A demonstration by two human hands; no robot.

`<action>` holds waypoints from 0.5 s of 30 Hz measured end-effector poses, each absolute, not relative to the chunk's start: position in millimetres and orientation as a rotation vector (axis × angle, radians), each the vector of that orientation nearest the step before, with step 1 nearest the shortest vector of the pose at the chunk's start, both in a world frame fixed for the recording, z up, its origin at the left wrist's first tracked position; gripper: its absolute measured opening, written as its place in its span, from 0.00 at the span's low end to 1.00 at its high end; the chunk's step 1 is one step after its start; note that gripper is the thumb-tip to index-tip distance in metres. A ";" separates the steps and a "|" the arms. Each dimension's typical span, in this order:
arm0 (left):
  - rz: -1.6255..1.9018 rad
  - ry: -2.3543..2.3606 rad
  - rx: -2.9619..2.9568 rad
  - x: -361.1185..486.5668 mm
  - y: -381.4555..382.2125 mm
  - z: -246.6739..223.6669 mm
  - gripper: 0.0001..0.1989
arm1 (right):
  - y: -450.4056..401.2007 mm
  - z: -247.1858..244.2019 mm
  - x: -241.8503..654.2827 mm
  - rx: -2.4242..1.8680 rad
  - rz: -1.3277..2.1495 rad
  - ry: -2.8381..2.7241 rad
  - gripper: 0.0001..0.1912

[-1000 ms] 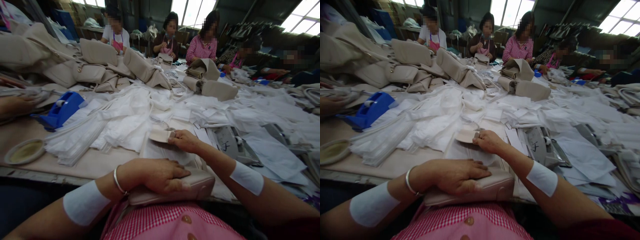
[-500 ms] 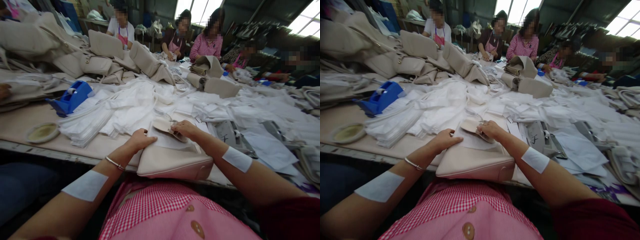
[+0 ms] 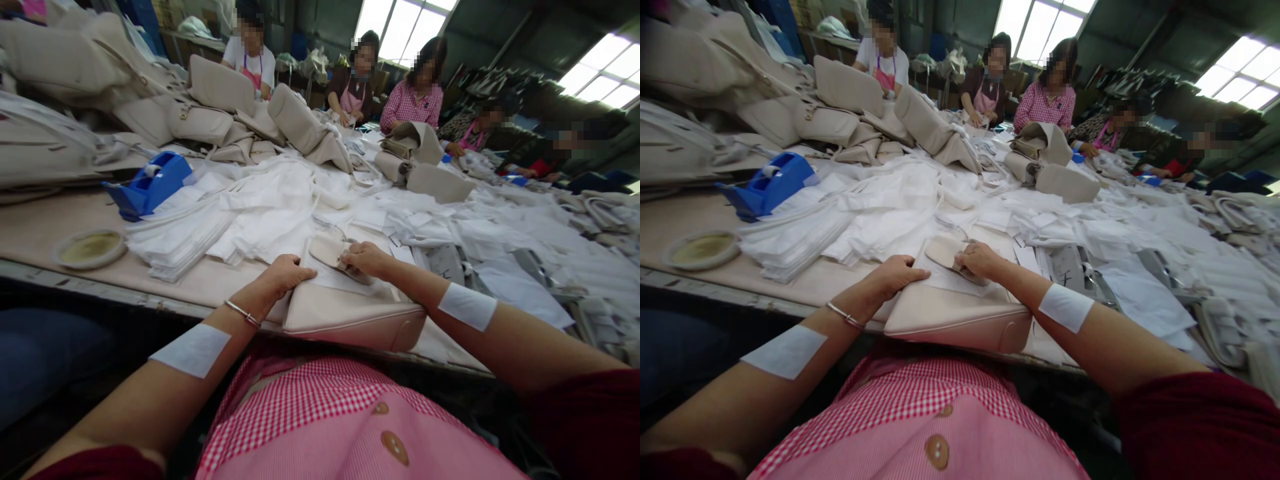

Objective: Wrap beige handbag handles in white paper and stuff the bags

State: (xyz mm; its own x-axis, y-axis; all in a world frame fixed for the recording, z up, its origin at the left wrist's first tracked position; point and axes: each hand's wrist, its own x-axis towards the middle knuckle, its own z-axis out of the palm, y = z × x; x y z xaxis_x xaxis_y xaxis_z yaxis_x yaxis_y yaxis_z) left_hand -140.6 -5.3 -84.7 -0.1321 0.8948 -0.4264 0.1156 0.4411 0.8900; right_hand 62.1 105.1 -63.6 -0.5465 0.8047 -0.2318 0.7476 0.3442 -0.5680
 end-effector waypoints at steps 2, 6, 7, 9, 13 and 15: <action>0.895 1.558 0.914 -140.1 -5.8 -86.1 0.15 | 102.7 -63.0 64.9 -1.328 0.941 -2.604 0.15; 0.932 1.539 0.928 -139.7 -5.9 -89.9 0.15 | 95.3 -58.0 73.3 -1.096 0.909 -2.780 0.14; 0.938 1.529 0.935 -139.6 -5.6 -91.2 0.16 | 93.4 -56.8 74.7 -1.026 0.879 -2.838 0.15; 0.946 1.515 0.954 -139.4 -4.9 -93.9 0.16 | 89.7 -55.1 75.0 -0.889 0.760 -2.968 0.17; 0.926 1.536 1.002 -139.1 -2.8 -95.7 0.17 | 83.2 -53.8 68.7 -0.799 0.436 -3.169 0.19; 0.900 1.561 1.024 -139.4 -0.8 -94.4 0.18 | 80.3 -53.3 66.4 -0.800 0.346 -3.205 0.17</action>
State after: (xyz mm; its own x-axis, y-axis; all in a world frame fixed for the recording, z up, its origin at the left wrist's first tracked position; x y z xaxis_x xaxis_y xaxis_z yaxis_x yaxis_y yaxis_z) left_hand -139.4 -0.8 -94.4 -0.1193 0.9320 -0.3422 0.1704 0.3588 0.9178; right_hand 66.4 80.3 -53.3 -0.8687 0.4424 -0.2229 0.4798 0.8634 -0.1564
